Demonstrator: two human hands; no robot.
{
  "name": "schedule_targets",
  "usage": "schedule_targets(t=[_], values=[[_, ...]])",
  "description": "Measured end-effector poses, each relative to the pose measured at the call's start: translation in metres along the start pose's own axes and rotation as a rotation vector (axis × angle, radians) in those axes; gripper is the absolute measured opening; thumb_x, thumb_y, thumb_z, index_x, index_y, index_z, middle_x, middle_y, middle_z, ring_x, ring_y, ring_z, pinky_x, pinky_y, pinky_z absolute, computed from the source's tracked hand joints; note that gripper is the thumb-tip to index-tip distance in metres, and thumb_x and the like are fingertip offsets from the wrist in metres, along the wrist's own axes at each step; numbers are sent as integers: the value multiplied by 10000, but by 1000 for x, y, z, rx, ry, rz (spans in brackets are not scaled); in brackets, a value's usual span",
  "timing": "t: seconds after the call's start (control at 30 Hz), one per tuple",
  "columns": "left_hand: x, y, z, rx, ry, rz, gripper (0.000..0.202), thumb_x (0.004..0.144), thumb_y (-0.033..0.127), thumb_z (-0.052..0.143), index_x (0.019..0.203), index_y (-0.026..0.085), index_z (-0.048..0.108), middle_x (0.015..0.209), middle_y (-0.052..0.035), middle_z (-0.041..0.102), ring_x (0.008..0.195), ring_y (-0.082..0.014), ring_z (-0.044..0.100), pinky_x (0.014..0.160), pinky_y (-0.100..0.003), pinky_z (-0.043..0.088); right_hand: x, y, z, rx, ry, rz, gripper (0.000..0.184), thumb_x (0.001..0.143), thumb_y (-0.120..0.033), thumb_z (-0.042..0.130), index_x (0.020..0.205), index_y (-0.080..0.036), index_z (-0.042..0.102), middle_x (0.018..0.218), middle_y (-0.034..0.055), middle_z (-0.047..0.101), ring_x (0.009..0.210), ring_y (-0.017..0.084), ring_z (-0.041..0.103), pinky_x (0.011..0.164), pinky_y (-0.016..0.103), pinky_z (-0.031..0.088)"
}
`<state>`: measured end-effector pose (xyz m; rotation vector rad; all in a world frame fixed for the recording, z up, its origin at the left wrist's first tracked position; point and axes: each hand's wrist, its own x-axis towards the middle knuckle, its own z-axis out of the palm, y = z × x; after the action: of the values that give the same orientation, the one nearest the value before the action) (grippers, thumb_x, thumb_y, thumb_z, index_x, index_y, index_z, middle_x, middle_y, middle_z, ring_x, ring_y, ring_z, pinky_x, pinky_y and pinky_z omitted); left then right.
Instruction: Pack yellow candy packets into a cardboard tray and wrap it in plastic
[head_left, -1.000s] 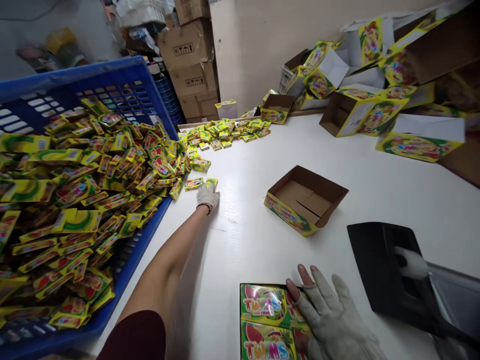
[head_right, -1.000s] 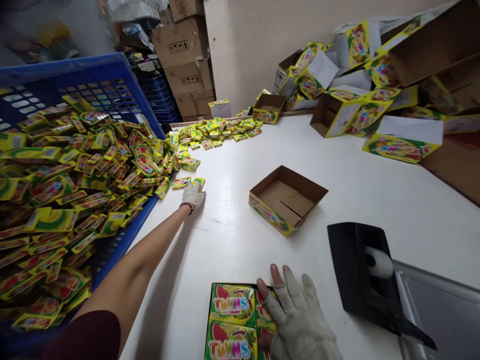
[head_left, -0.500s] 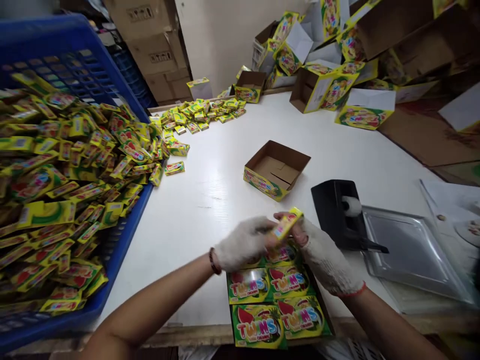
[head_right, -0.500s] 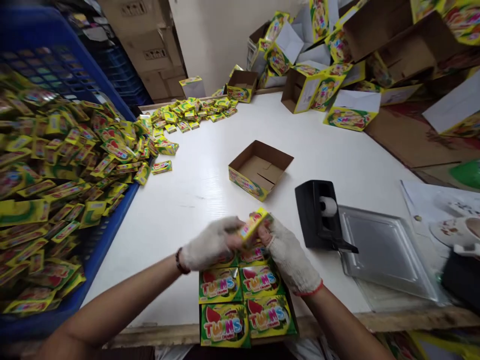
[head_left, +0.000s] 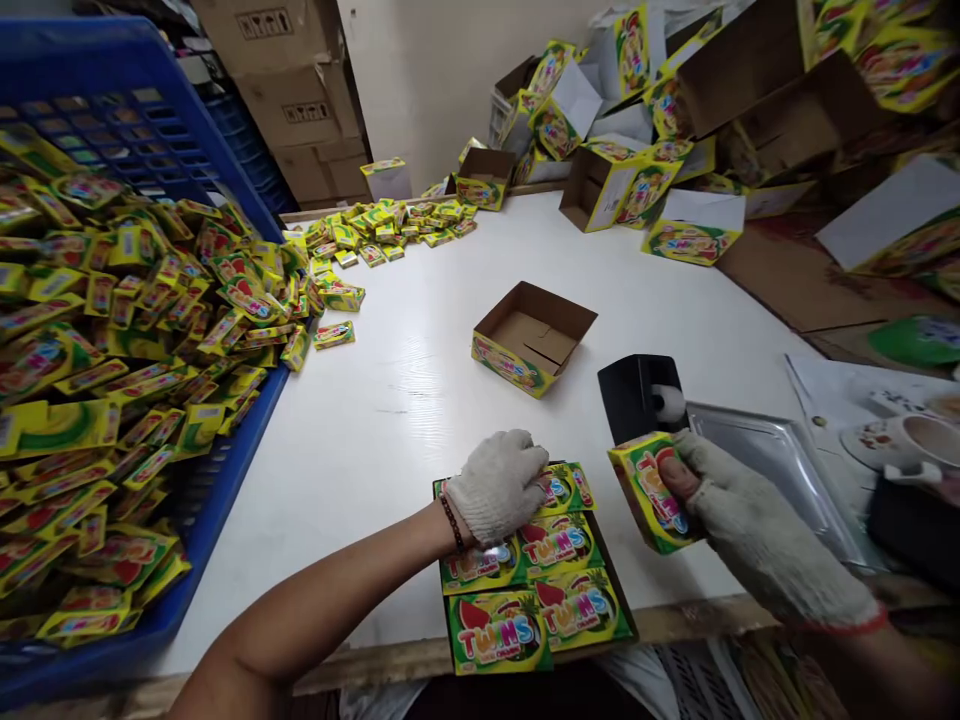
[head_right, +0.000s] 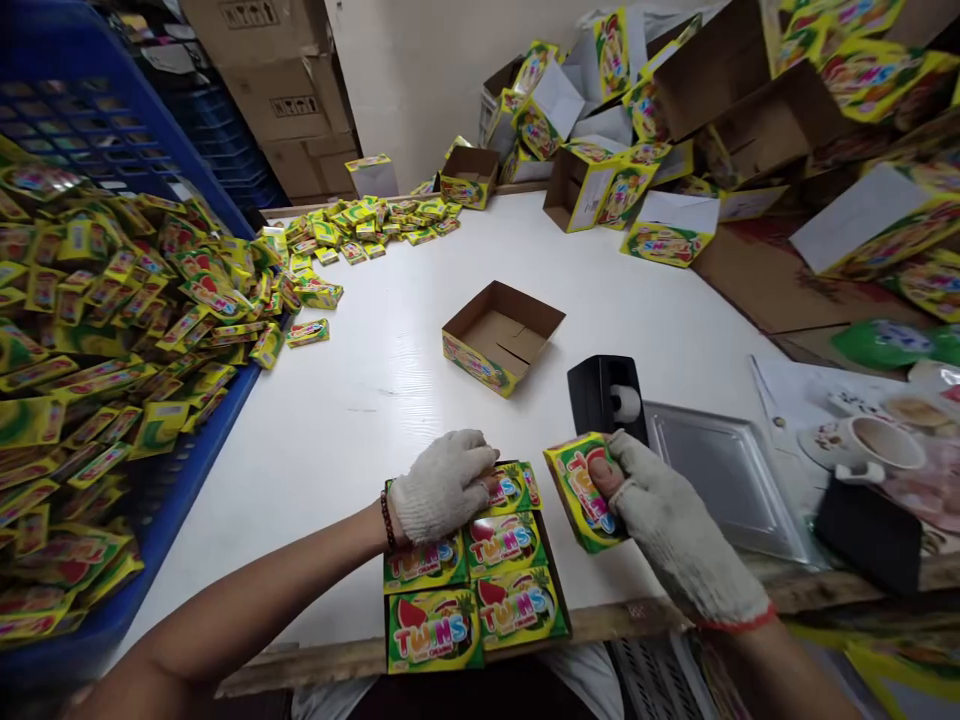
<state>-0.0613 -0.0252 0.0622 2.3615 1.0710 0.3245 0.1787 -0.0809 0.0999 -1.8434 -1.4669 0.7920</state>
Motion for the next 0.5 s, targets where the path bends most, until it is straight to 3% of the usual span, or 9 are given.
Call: schedule_targets(t=[0.13, 0.23, 0.3, 0.4, 0.5], values=[[2, 13, -2, 128, -56, -43, 185, 917, 256, 497, 1006, 197, 647, 1094, -125, 623, 958, -291, 598, 839, -422, 501, 2, 29, 7, -186, -1, 116, 310, 823, -515, 489, 850, -222, 587, 661, 48, 671, 577, 220, 622, 517, 324, 502], [-11, 19, -1, 159, -7, -103, 212, 910, 254, 518, 1070, 176, 634, 1147, -140, 610, 1018, -316, 584, 901, -460, 497, 1, 46, 21, -243, -26, 16, 223, 807, -392, 465, 868, -218, 589, 809, 81, 724, 724, 241, 684, 633, 346, 534], [-25, 21, 4, 158, 56, -132, 281, 897, 264, 558, 1152, 162, 619, 1228, -157, 594, 1122, -346, 552, 1003, -512, 454, -4, 42, 33, -274, -13, -113, 212, 832, -369, 456, 891, -216, 591, 922, 94, 725, 837, 238, 688, 715, 347, 531], [-44, 19, 18, 93, 137, -166, 488, 858, 314, 650, 1312, 164, 554, 1358, -172, 549, 1294, -377, 468, 1137, -579, 336, -9, 19, 49, -407, -41, -206, 240, 891, -422, 477, 756, -230, 525, 775, 49, 659, 707, 199, 626, 628, 301, 458], [-53, 12, 35, -24, 215, -170, 599, 849, 307, 664, 1405, 171, 489, 1422, -168, 529, 1378, -363, 417, 1199, -599, 254, -6, -1, 61, -547, -93, -204, 243, 883, -343, 510, 678, -224, 454, 715, 31, 612, 639, 164, 563, 575, 269, 375]])
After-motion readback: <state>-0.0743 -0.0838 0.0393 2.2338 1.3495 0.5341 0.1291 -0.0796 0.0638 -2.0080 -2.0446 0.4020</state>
